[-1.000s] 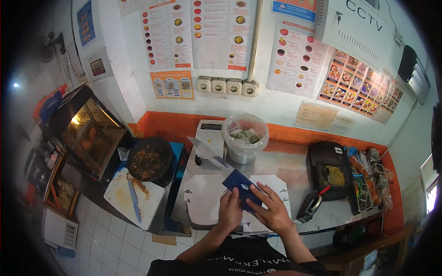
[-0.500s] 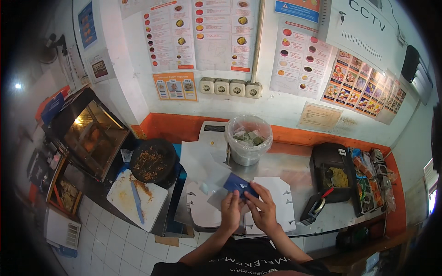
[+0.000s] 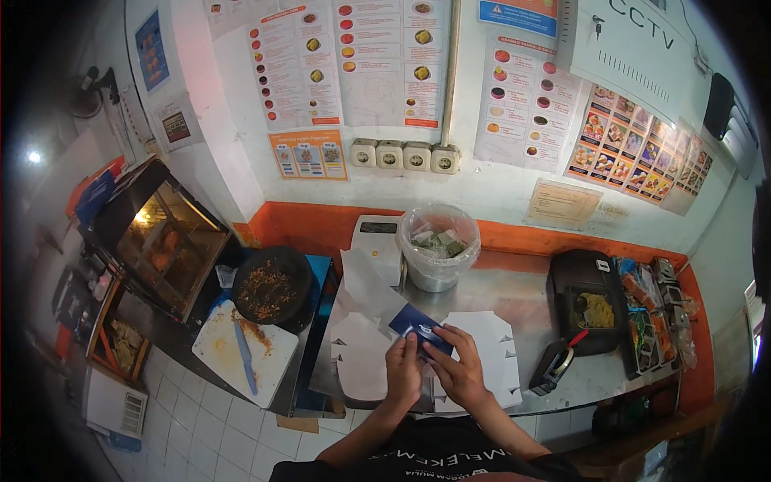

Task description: The person is folding and assembling cardboard food boxes by hand one at a time on a counter.

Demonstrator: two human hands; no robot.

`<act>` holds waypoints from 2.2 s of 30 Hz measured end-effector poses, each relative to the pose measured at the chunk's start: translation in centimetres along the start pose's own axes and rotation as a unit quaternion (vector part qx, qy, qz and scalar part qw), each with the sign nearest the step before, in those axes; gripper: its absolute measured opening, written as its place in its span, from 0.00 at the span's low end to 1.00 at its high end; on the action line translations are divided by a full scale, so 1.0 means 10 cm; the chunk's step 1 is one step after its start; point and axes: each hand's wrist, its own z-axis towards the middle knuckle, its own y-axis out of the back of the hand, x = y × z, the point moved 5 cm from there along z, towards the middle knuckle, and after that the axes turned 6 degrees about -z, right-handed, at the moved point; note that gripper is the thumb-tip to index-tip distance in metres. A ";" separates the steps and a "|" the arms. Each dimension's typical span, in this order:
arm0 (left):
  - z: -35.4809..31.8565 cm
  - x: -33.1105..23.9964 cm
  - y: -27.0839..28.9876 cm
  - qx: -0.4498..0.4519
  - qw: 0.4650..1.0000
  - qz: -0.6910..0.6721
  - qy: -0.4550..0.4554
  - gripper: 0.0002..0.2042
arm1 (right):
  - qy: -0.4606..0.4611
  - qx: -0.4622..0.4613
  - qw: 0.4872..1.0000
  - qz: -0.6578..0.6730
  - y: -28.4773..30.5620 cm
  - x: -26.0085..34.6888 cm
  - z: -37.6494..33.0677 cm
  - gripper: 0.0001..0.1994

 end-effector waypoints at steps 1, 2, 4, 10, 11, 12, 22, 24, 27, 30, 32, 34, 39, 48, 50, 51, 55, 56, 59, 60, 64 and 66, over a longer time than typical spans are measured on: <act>-0.01 0.01 -0.02 -0.015 1.000 0.002 0.003 0.10 | -0.005 -0.005 1.000 -0.017 -0.03 -0.01 -0.01 0.20; -0.03 0.02 -0.04 -0.030 1.000 0.003 0.005 0.10 | -0.009 -0.011 0.999 -0.035 -0.06 -0.02 -0.02 0.19; -0.01 0.05 -0.02 -0.024 1.000 -0.001 0.003 0.10 | -0.022 -0.018 0.998 -0.055 -0.10 -0.07 -0.04 0.19; 0.13 0.15 0.26 0.017 0.999 0.011 0.048 0.11 | -0.051 0.020 0.998 -0.033 -0.15 -0.14 -0.02 0.19; 0.13 0.16 0.29 0.021 0.998 0.030 0.045 0.11 | -0.058 0.028 0.998 -0.027 -0.18 -0.15 -0.04 0.20; 0.13 0.16 0.32 0.024 0.998 0.049 0.041 0.11 | -0.064 0.036 0.997 -0.020 -0.22 -0.16 -0.06 0.20; -0.12 -0.44 0.63 0.284 0.576 0.745 -0.179 0.24 | -0.357 0.106 0.894 0.247 -1.03 -0.80 -0.52 0.29; -0.14 -0.36 1.14 0.264 0.441 0.843 -0.161 0.22 | -0.409 0.156 0.849 0.296 -1.37 -0.88 -0.79 0.30; 0.00 -0.13 2.00 0.226 0.440 0.869 -0.024 0.17 | -0.317 0.311 0.881 0.162 -1.95 -1.14 -1.37 0.33; -0.04 -0.01 2.39 0.243 0.374 0.895 -0.016 0.14 | -0.201 0.307 0.918 0.152 -2.01 -1.11 -1.50 0.31; -0.03 0.00 2.30 0.239 0.423 0.872 -0.069 0.12 | -0.151 0.276 0.941 0.123 -1.92 -1.18 -1.55 0.27; -0.03 0.01 2.22 0.244 0.449 0.856 -0.084 0.11 | -0.165 0.310 0.934 0.062 -1.80 -1.33 -1.68 0.26; -0.07 0.25 2.60 0.286 0.414 0.862 0.057 0.14 | -0.104 0.413 0.896 -0.122 -1.38 -1.46 -2.13 0.33; -0.27 0.04 2.30 0.375 0.461 0.803 0.037 0.23 | -0.098 0.485 0.865 -0.082 -1.27 -1.74 -2.53 0.34; -0.25 0.15 2.59 0.374 0.479 0.792 0.064 0.24 | -0.089 0.515 0.852 -0.033 -1.27 -1.80 -2.41 0.29; -0.26 0.20 2.73 0.374 0.487 0.786 0.077 0.24 | -0.081 0.541 0.836 -0.025 -1.30 -1.84 -2.37 0.26; -0.17 0.21 2.27 0.295 0.496 0.798 0.175 0.24 | -0.114 0.541 0.833 0.015 -1.31 -1.98 -2.49 0.20; -0.20 0.24 2.08 0.322 0.483 0.805 0.125 0.24 | -0.099 0.540 0.836 0.004 -1.28 -1.94 -2.47 0.20; -0.31 0.63 2.13 0.359 0.546 0.757 0.006 0.22 | -0.065 0.525 0.848 -0.017 -1.23 -1.86 -2.40 0.19; -0.32 0.73 2.19 0.367 0.581 0.726 -0.029 0.22 | -0.069 0.510 0.857 -0.018 -1.23 -1.85 -2.41 0.19; -0.25 0.76 2.24 0.361 0.588 0.718 0.090 0.19 | -0.084 0.499 0.862 -0.029 -1.07 -1.77 -2.21 0.16; -0.23 0.77 2.25 0.362 0.585 0.718 0.099 0.17 | -0.104 0.522 0.846 -0.004 -1.13 -1.92 -2.27 0.13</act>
